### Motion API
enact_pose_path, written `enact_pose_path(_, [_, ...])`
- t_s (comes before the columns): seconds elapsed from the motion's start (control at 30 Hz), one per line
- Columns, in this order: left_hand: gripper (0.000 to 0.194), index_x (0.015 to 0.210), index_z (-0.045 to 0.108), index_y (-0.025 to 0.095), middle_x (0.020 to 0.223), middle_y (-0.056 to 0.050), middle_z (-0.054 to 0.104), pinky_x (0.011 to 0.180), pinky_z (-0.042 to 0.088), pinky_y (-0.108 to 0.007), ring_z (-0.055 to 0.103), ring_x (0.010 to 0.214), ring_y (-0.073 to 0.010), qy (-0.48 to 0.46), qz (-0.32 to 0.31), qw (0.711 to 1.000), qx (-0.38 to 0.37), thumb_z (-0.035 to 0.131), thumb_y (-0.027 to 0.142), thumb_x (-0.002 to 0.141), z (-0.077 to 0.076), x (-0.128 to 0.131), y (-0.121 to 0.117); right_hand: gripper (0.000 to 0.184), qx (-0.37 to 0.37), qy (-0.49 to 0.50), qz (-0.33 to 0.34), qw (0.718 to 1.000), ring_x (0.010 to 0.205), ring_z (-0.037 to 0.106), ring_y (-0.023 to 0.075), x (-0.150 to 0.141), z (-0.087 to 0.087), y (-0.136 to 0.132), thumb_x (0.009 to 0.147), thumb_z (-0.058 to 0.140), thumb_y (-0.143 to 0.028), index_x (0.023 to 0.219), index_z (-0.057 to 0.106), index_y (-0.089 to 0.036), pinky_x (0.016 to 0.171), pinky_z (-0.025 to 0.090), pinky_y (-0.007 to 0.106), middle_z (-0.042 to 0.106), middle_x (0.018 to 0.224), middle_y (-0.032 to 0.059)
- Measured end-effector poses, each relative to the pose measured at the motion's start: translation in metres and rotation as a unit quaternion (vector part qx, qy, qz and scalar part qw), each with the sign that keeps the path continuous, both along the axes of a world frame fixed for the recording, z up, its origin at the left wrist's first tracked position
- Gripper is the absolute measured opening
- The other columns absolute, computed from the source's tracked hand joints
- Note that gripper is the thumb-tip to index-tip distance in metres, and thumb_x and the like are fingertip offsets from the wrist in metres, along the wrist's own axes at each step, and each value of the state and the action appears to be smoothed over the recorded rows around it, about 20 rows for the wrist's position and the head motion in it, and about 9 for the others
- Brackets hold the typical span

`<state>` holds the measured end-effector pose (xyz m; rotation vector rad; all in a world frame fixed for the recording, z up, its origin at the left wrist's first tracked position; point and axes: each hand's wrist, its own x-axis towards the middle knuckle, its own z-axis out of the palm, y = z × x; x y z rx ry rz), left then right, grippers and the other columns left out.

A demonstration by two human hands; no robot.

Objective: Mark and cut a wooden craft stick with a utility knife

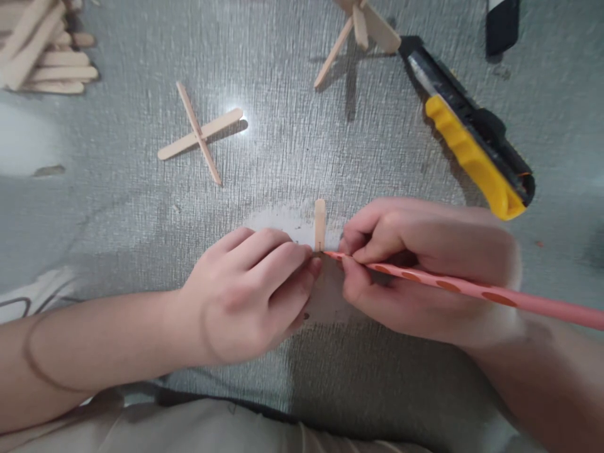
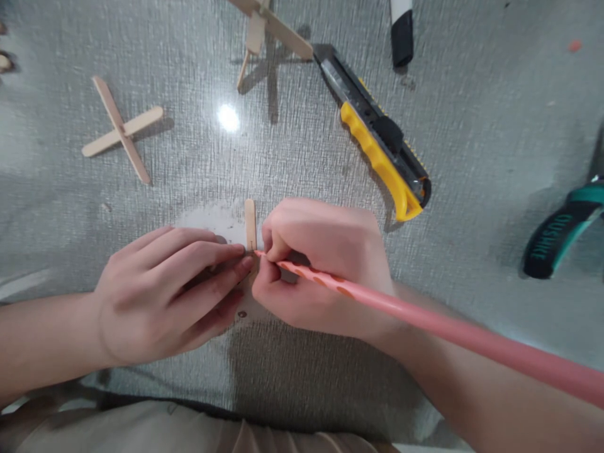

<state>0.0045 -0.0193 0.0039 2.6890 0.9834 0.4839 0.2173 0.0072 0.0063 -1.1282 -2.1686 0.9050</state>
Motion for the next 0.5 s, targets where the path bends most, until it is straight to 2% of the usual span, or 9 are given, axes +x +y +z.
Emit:
enact_pose_path(0.37, [0.012, 0.092, 0.071, 0.012, 0.086, -0.006, 0.073, 0.056, 0.05, -0.035, 0.065, 0.074, -0.0204, -0.003, -0.005, 1.0, 0.003, 0.061, 0.018, 0.09, 0.0002, 0.0002, 0.0004, 0.028, 0.002, 0.011, 0.01, 1.0, 0.058, 0.058, 0.0093, 0.0, -0.0003, 0.0009, 0.074, 0.062, -0.003, 0.07, 0.043, -0.024, 0.049, 0.046, 0.023, 0.062, 0.07, -0.0039])
enact_pose_path(0.5, [0.01, 0.093, 0.069, 0.013, 0.09, -0.006, 0.073, 0.056, 0.05, -0.034, 0.066, 0.076, -0.0199, -0.006, -0.011, 1.0, 0.006, 0.062, 0.018, 0.088, -0.0011, -0.002, 0.0014, 0.026, -0.02, 0.063, -0.008, 0.998, 0.058, 0.06, 0.0098, 0.0026, -0.0017, 0.0029, 0.078, 0.063, -0.007, 0.071, 0.046, -0.024, 0.048, 0.047, 0.024, 0.062, 0.071, -0.0031])
